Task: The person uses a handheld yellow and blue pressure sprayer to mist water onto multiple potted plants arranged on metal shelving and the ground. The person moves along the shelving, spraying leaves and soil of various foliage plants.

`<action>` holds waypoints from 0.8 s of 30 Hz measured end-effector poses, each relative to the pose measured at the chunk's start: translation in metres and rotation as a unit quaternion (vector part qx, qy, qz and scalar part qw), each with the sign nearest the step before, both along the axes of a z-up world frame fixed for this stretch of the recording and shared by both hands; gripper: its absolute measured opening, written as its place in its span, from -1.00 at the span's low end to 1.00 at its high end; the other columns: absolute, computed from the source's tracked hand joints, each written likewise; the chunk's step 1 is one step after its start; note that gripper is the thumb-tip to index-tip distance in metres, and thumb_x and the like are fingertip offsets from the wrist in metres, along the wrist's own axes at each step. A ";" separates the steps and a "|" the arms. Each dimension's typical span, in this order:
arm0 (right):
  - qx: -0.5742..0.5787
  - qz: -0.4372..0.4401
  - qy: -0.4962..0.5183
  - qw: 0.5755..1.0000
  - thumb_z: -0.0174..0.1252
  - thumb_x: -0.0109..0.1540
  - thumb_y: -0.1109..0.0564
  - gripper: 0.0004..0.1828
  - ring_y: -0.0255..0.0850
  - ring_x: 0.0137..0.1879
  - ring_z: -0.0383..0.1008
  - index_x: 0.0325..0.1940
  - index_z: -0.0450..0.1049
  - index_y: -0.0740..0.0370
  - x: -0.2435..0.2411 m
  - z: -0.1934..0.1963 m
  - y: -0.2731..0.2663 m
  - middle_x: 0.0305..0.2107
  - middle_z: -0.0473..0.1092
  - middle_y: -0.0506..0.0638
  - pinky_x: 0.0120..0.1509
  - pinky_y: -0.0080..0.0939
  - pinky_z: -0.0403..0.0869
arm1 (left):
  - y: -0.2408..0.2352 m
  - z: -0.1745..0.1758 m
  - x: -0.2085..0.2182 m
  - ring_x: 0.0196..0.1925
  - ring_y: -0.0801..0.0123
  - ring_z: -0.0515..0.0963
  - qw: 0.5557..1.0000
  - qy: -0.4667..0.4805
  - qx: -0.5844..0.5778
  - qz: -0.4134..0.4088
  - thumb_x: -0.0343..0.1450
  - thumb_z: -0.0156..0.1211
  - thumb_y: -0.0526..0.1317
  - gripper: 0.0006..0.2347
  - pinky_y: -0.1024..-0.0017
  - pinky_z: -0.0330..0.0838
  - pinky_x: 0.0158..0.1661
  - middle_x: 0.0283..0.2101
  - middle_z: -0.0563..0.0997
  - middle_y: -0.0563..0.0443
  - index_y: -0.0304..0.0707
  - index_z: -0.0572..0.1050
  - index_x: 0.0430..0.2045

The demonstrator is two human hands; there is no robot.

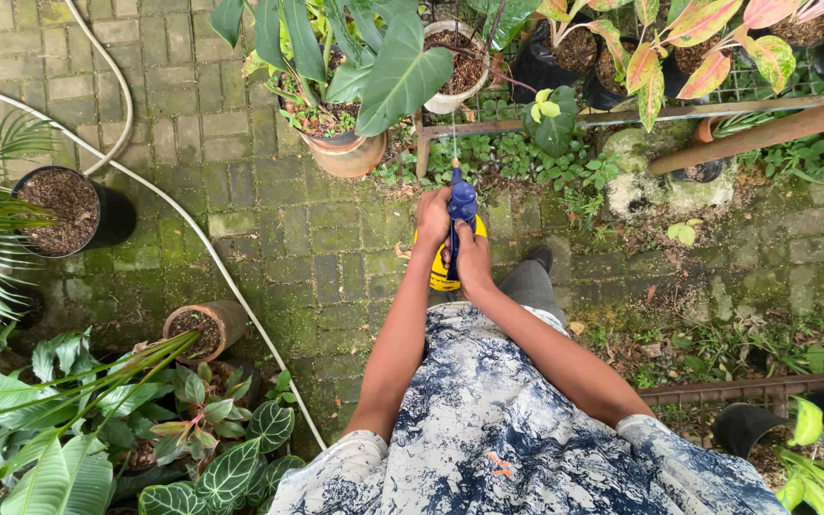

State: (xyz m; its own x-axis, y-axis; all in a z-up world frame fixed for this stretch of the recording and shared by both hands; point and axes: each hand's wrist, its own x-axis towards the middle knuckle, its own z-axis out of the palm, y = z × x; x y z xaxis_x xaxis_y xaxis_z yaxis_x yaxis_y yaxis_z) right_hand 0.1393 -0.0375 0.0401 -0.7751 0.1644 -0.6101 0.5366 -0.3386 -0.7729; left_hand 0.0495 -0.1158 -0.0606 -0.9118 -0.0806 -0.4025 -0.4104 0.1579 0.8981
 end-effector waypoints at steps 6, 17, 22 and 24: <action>0.005 0.010 0.020 1.000 -0.02 0.38 -0.13 -0.53 -0.29 -0.60 0.31 -0.46 0.36 0.24 -0.002 -0.001 0.000 -0.68 0.33 -0.05 -0.47 -0.24 0.33 | 0.001 -0.007 -0.004 -0.28 -0.01 0.52 0.996 0.082 0.011 0.025 0.40 0.02 -0.10 -0.68 0.13 0.33 -0.18 -0.36 0.59 -0.35 -0.46 0.61 -0.39; 0.011 0.005 0.011 1.000 -0.02 0.37 -0.15 -0.52 -0.27 -0.62 0.31 -0.48 0.35 0.23 -0.005 -0.004 0.001 -0.70 0.32 -0.03 -0.49 -0.23 0.33 | 0.001 -0.021 -0.009 -0.31 -0.10 0.55 0.999 0.036 -0.010 0.001 0.41 0.01 -0.09 -0.66 0.12 0.34 -0.21 -0.40 0.59 -0.39 -0.51 0.58 -0.42; 0.021 0.013 0.010 1.000 -0.03 0.37 -0.15 -0.50 -0.27 -0.62 0.31 -0.50 0.36 0.25 -0.007 -0.006 -0.001 -0.70 0.33 -0.03 -0.48 -0.24 0.32 | -0.001 -0.032 -0.011 -0.24 -0.13 0.53 0.998 0.044 0.033 0.008 0.43 -0.03 -0.10 -0.66 0.11 0.34 -0.14 -0.33 0.61 -0.42 -0.49 0.59 -0.39; 0.023 0.016 0.008 1.000 -0.02 0.37 -0.15 -0.50 -0.27 -0.62 0.31 -0.50 0.36 0.25 -0.007 -0.006 -0.001 -0.70 0.33 -0.03 -0.48 -0.24 0.32 | -0.002 -0.032 -0.011 -0.24 -0.12 0.55 0.998 0.022 0.048 0.023 0.42 -0.01 -0.10 -0.66 0.11 0.36 -0.14 -0.33 0.61 -0.42 -0.48 0.60 -0.39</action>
